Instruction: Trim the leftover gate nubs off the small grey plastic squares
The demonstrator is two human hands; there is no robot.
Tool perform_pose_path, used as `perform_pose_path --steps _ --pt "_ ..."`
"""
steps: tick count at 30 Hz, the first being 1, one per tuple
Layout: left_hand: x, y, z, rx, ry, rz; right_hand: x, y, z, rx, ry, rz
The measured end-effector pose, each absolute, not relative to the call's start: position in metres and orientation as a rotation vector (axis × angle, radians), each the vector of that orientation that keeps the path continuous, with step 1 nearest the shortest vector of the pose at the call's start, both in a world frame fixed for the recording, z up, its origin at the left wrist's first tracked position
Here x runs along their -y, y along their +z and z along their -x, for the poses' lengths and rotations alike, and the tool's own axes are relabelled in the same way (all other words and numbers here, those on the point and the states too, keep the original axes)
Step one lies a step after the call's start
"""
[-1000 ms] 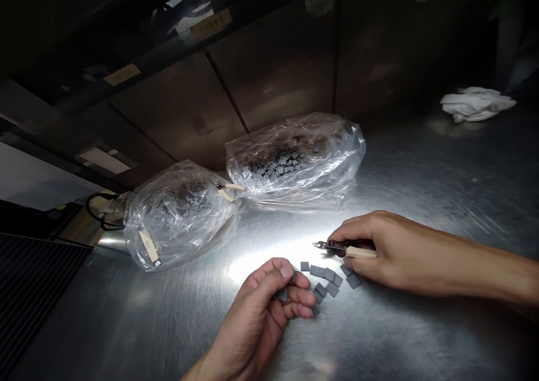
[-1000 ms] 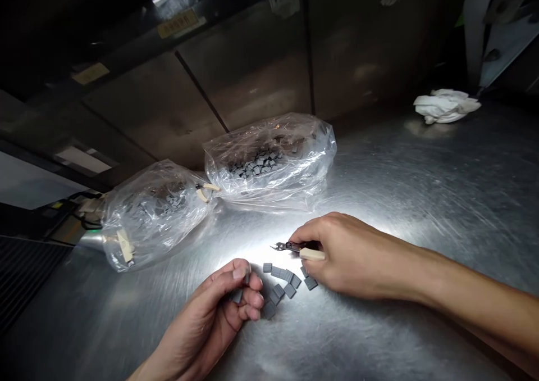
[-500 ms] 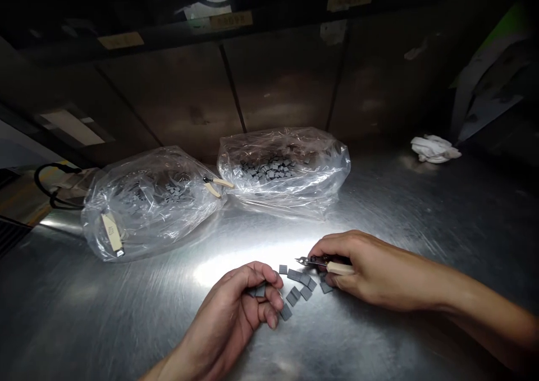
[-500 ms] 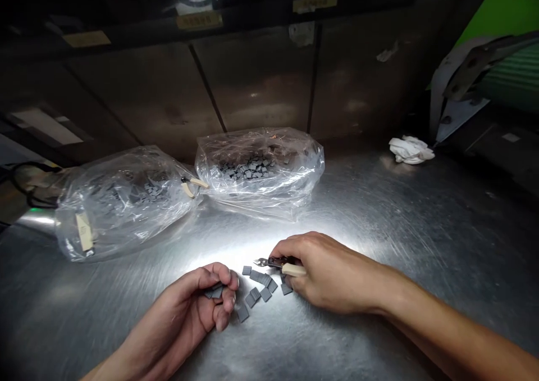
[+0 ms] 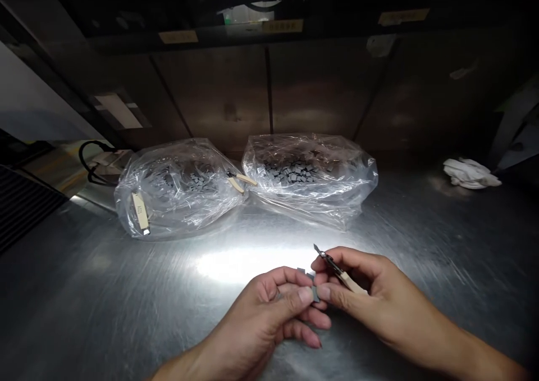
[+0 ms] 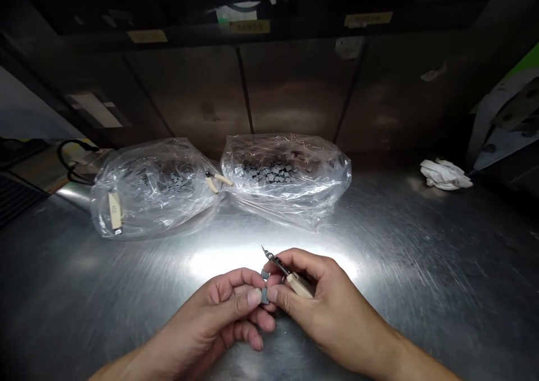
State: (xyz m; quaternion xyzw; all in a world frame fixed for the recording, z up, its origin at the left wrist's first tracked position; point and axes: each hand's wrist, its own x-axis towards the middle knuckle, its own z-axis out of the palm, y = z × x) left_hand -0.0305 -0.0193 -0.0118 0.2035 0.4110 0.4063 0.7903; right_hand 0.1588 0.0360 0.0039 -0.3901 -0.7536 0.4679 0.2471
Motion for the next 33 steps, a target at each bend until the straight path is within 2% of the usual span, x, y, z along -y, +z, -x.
perform_pose_path --steps 2,4,6,10,12,23,33 --pt "0.02 -0.011 0.031 -0.886 0.887 -0.412 -0.035 0.002 -0.16 1.912 1.437 1.07" --pt "0.019 -0.011 0.032 -0.891 0.898 -0.386 -0.037 0.001 -0.164 1.907 1.431 1.082" --pt "0.018 -0.011 0.032 -0.898 0.916 -0.368 -0.041 -0.002 -0.171 2.053 1.231 1.05" --pt "0.014 -0.011 0.033 -0.943 0.961 -0.335 -0.048 -0.008 -0.184 2.427 0.572 0.847" --pt "0.012 -0.011 0.033 -0.969 0.981 -0.31 -0.05 -0.011 -0.188 2.502 0.407 0.799" --pt "0.009 -0.012 0.032 -0.988 0.984 -0.27 -0.049 -0.018 -0.189 2.557 0.265 0.762" --pt "0.01 -0.013 0.033 -0.974 0.976 -0.289 -0.049 -0.021 -0.19 2.585 0.293 0.771"
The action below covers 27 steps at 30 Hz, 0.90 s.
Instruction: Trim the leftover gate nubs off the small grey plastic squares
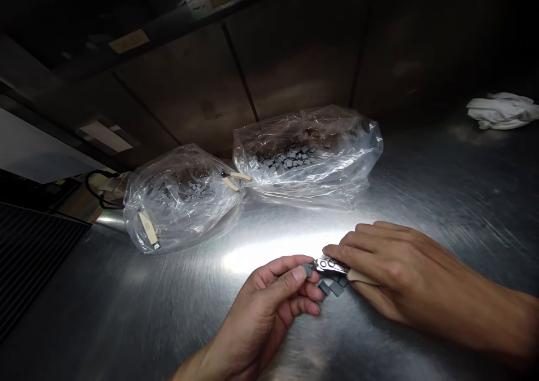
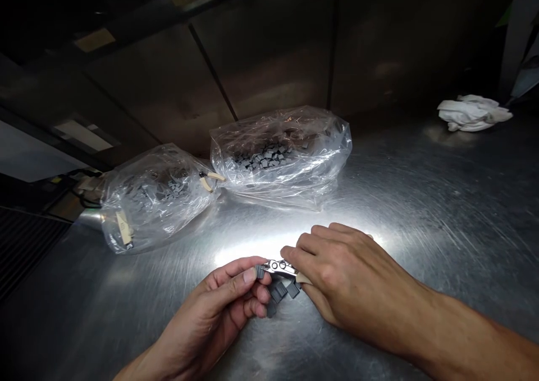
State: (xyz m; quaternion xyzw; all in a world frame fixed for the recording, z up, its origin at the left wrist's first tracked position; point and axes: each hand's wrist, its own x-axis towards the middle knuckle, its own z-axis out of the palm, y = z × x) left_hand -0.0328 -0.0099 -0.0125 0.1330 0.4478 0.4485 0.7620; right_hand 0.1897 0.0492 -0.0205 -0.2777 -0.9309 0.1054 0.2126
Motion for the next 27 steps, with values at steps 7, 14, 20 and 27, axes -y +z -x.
perform_pose_path --steps 7,14,20,27 --pt "0.0108 -0.0112 0.0326 -0.963 0.981 -0.293 -0.0489 -0.0205 -0.1893 2.605 0.26 0.77" --pt "0.0095 -0.012 0.0329 -0.962 0.978 -0.292 -0.0494 -0.0209 -0.1899 2.615 0.32 0.783" --pt "0.0101 -0.0131 0.033 -0.962 0.979 -0.292 -0.0473 -0.0213 -0.1906 2.617 0.318 0.785" --pt "0.0106 -0.0134 0.0344 -0.967 0.962 -0.302 -0.0487 -0.02 -0.1902 2.62 0.292 0.773"
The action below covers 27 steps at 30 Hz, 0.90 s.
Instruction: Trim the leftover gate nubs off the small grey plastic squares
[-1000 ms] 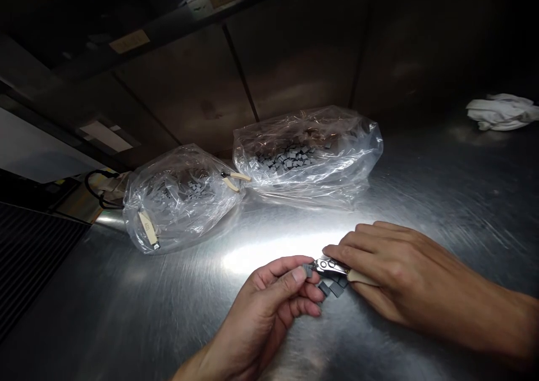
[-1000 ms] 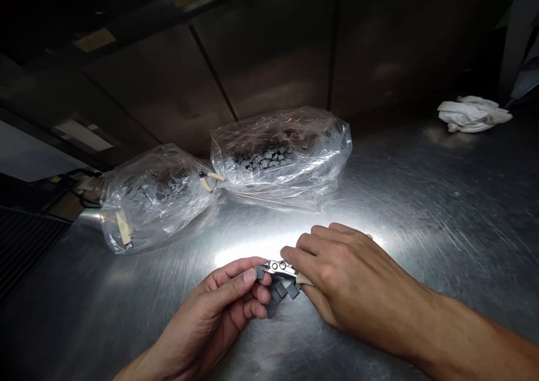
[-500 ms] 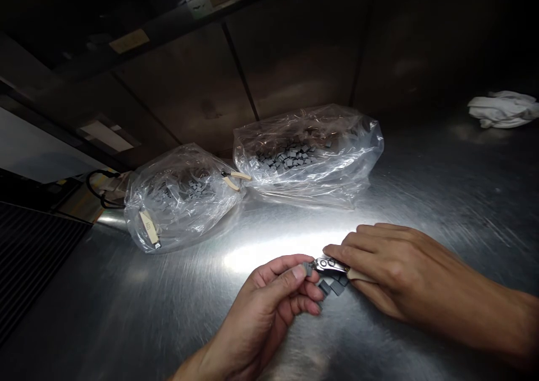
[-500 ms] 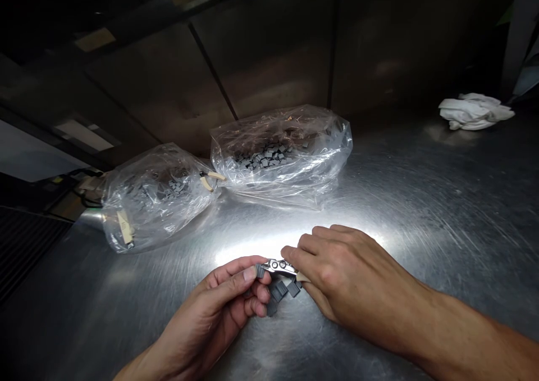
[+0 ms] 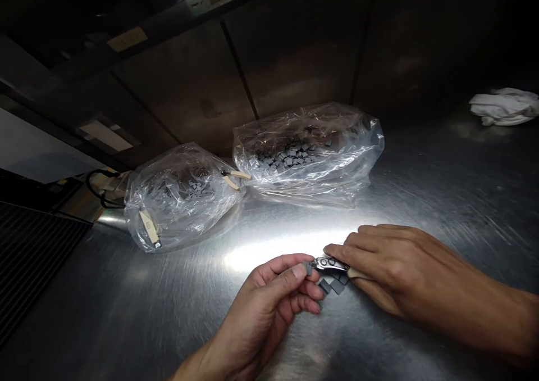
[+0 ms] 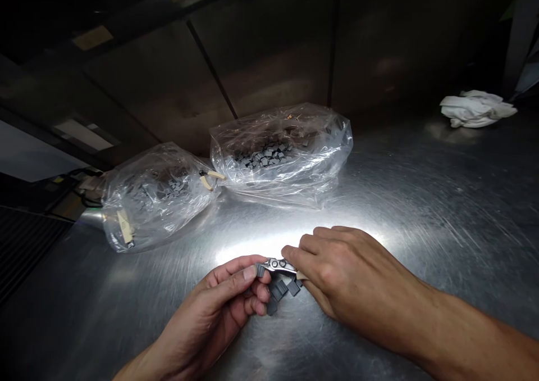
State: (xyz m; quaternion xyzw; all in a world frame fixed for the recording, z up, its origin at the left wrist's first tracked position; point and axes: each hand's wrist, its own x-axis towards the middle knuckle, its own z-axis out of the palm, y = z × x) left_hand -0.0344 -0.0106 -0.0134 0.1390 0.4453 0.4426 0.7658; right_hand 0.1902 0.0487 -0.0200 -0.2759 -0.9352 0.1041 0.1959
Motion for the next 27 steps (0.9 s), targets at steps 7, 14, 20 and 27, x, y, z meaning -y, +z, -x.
perform_pose_path --steps 7,14,20,27 --pt "0.0099 -0.0116 0.0336 -0.961 0.978 -0.298 -0.0476 -0.0188 -0.1909 2.612 0.309 0.78" --pt "0.0099 -0.0134 0.0344 -0.965 0.969 -0.303 -0.0474 -0.0187 -0.1908 2.617 0.268 0.771" --pt "0.0096 -0.0136 0.0346 -0.958 0.961 -0.311 -0.0484 -0.0166 -0.1895 2.607 0.344 0.771" --pt "0.011 -0.0119 0.0341 -0.971 0.969 -0.306 -0.0516 -0.0184 -0.193 2.549 0.365 0.821"
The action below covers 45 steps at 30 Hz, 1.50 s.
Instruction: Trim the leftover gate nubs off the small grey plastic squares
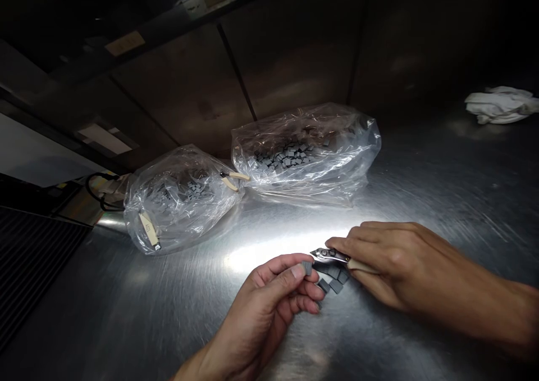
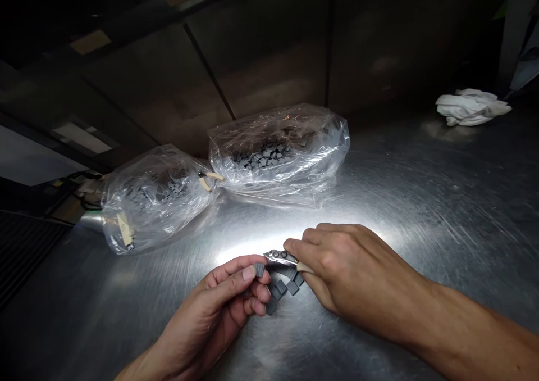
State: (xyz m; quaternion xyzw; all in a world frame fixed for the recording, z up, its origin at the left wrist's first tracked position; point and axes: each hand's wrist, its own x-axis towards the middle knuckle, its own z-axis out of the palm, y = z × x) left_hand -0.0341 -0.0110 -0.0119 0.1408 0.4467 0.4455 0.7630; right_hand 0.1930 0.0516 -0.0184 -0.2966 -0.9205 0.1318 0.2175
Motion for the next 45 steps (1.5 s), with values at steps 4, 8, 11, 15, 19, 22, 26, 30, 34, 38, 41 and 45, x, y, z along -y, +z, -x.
perform_pose_path --steps 4,8,11,15,19,22,26,30,34,38,41,45 --pt "0.0109 -0.0126 0.034 -0.995 0.977 -0.303 -0.0537 -0.0199 -0.1939 2.532 0.295 0.858" --pt "0.0105 -0.0115 0.0336 -1.004 0.98 -0.31 -0.0532 -0.0213 -0.1922 2.562 0.274 0.867" --pt "0.0105 -0.0102 0.0333 -0.995 0.975 -0.305 -0.0519 -0.0231 -0.1914 2.556 0.251 0.868" --pt "0.0108 -0.0093 0.0333 -0.987 0.964 -0.298 -0.0509 -0.0244 -0.1919 2.558 0.231 0.858" --pt "0.0107 -0.0094 0.0336 -0.984 0.964 -0.292 -0.051 -0.0227 -0.1915 2.548 0.241 0.832" --pt "0.0108 -0.01 0.034 -0.979 0.96 -0.286 -0.0508 -0.0212 -0.1905 2.532 0.241 0.802" --pt "0.0112 -0.0101 0.0345 -0.98 0.976 -0.286 -0.0504 -0.0203 -0.189 2.523 0.197 0.767" --pt "0.0113 -0.0103 0.0339 -0.986 0.981 -0.297 -0.0497 -0.0195 -0.187 2.497 0.186 0.756" --pt "0.0118 -0.0117 0.0334 -0.982 0.988 -0.289 -0.0494 -0.0182 -0.1861 2.48 0.161 0.755" --pt "0.0121 -0.0137 0.0345 -0.985 0.989 -0.286 -0.0503 -0.0178 -0.1873 2.483 0.128 0.76" --pt "0.0117 -0.015 0.0351 -0.968 0.988 -0.289 -0.051 -0.0183 -0.1884 2.494 0.128 0.766" --pt "0.0109 -0.0144 0.0351 -0.978 0.993 -0.283 -0.0511 -0.0193 -0.189 2.502 0.137 0.777"
